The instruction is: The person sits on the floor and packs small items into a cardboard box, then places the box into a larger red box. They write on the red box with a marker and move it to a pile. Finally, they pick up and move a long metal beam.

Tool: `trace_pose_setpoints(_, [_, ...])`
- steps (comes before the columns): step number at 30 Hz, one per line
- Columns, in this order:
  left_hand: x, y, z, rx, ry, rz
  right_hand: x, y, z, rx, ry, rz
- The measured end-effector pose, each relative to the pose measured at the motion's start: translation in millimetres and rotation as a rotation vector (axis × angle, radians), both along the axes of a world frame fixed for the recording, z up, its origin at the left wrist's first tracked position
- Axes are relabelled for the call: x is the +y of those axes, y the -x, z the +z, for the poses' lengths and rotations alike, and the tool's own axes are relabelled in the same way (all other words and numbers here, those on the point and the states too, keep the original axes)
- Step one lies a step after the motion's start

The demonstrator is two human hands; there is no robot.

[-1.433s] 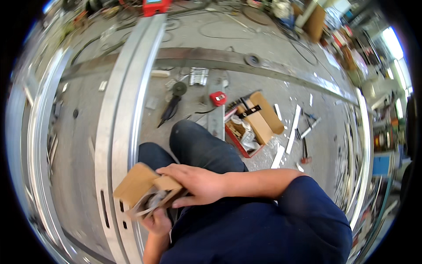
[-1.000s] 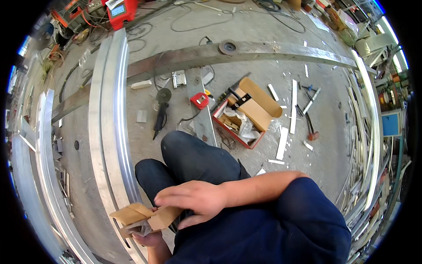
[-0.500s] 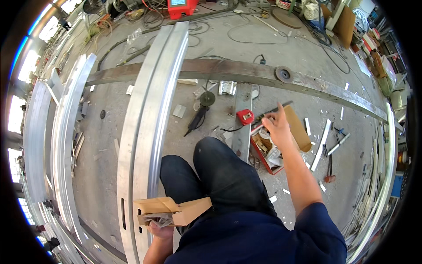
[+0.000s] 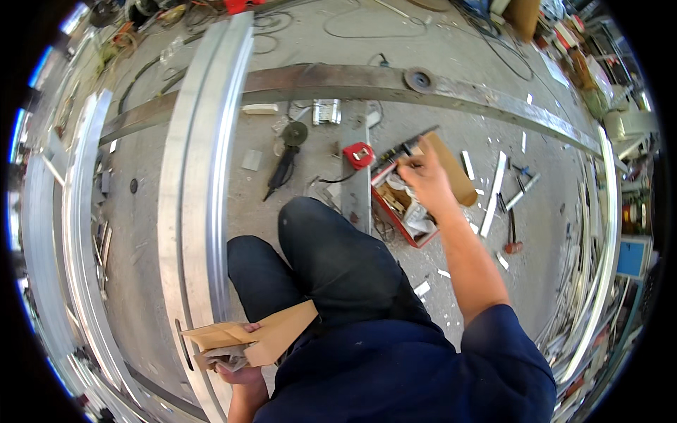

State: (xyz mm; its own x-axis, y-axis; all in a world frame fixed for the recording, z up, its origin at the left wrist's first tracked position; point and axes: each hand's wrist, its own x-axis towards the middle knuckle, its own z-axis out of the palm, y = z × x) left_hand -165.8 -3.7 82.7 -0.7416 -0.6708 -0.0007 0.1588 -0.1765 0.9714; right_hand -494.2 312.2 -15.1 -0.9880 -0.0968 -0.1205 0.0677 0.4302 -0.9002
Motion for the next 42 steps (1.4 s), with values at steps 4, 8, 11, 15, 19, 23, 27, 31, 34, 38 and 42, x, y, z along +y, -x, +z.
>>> trace_pose_setpoints(4, [-7.3, 14.1, 11.0, -0.073, 0.256, -0.077, -36.6, -0.6, 25.2, -0.043, 0.193, 0.077])
trace_pose_setpoints(8, [-1.9, 16.6, 12.8, -0.017, 0.096, -0.007, -35.7, 1.0, 43.5, -0.088, 0.119, 0.095])
trace_pose_setpoints(11, [-12.2, 10.3, 8.0, -0.068, 0.145, -0.094, -20.4, -1.7, 21.6, -0.034, 0.053, 0.084])
trace_pose_setpoints(15, [-15.5, 8.3, 4.4, -0.073, 0.137, -0.176, -13.5, -6.7, -1.9, -0.082, 0.11, 0.013])
trace_pose_setpoints(19, [-25.5, 7.1, -9.6, -0.072, -0.033, -0.106, 44.6, 10.1, -83.1, -0.315, -0.371, 0.032])
trace_pose_setpoints(23, [-39.8, 17.1, -19.1, -0.166, -0.063, -0.052, 44.6, -17.5, -166.3, -0.582, -0.693, 0.531])
trace_pose_setpoints(27, [-45.3, 10.5, -21.7, -0.272, -0.113, -0.059, -7.7, -27.6, -233.3, -0.577, -0.724, 0.724])
trace_pose_setpoints(31, [-50.8, 48.1, 6.0, -0.378, -0.125, -0.213, -14.0, -62.0, -403.5, -0.389, -0.675, 0.868])
trace_pose_setpoints(34, [-34.9, 62.0, 8.4, -0.396, -0.192, -0.114, -45.8, -62.3, -370.9, -0.459, -0.7, 0.728])
trace_pose_setpoints(38, [-27.2, 99.5, 16.6, -0.394, -0.122, -0.011, -70.8, -65.9, -372.6, -0.499, -0.725, 0.588])
trace_pose_setpoints(42, [-31.0, 102.6, 25.4, -0.509, -0.004, 0.069, -86.9, -48.8, -394.0, -0.48, -0.73, 0.556])
